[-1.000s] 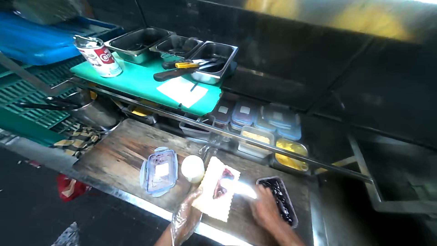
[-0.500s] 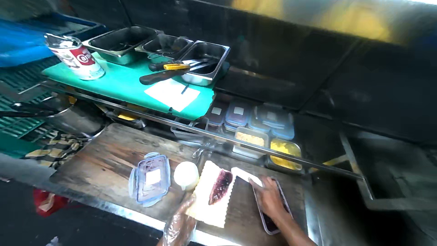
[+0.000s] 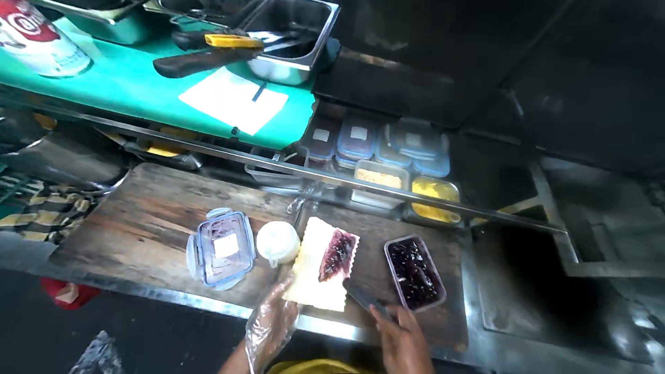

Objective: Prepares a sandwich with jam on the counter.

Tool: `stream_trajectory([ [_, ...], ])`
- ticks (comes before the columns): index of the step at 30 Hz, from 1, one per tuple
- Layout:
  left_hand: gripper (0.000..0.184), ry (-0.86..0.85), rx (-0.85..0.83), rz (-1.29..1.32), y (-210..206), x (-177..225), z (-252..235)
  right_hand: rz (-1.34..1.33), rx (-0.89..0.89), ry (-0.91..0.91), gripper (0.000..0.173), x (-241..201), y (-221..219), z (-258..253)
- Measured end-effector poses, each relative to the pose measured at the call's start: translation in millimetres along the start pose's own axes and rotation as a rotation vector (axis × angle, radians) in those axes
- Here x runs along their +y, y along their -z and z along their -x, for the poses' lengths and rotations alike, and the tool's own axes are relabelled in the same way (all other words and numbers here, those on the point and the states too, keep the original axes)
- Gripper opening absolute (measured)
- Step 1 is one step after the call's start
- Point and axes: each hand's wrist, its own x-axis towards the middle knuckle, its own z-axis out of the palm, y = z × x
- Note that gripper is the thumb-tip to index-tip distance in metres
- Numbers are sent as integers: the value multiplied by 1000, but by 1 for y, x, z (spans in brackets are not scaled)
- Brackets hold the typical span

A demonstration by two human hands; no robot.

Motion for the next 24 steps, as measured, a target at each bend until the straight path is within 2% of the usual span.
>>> stream_trajectory([
  [2, 29, -10, 16, -6, -1, -1, 1, -75, 97, 24, 36, -8, -8, -19],
  [4, 31, -40, 19, -13, -2, -4, 0, -104, 82, 0, 35, -8, -18, -56],
  [5, 32, -54, 19, -25, -2, -6, 1, -79, 40, -4, 37, -5, -24, -59],
  [7, 33, -58, 28, -74, -7, -1, 1, -37, -15, 28, 40, -5, -28, -25],
  [9, 31, -69, 58, -110, -13, 0, 2, -61, 8, 64, 39, -7, -26, 14],
  [10, 31, -77, 66, -118, -14, -2, 4, -109, 41, 76, 37, -7, -28, 19],
  [12, 33, -89, 63, -116, -16, -5, 5, -213, 109, 79, 35, -8, -40, -6],
  [14, 33, -114, 84, -131, -17, -10, 5, -195, 24, 80, 40, -9, -49, -23],
  [16, 35, -125, 102, -144, -19, -10, 3, -130, -61, 104, 44, -11, -50, 0],
  [18, 39, -164, 117, -159, -20, -12, 12, -150, 15, 137, 38, 0, -37, 33],
  [19, 41, -226, 177, -203, -19, -20, 21, -176, 85, 138, 35, 13, -24, 42],
  [22, 45, -474, 450, -500, -21, -55, 66, -108, 287, 78, 35, 62, 31, 33],
  [24, 47, -507, 425, -716, -36, -80, 94, 73, 240, -25, 38, 85, 67, 18],
])
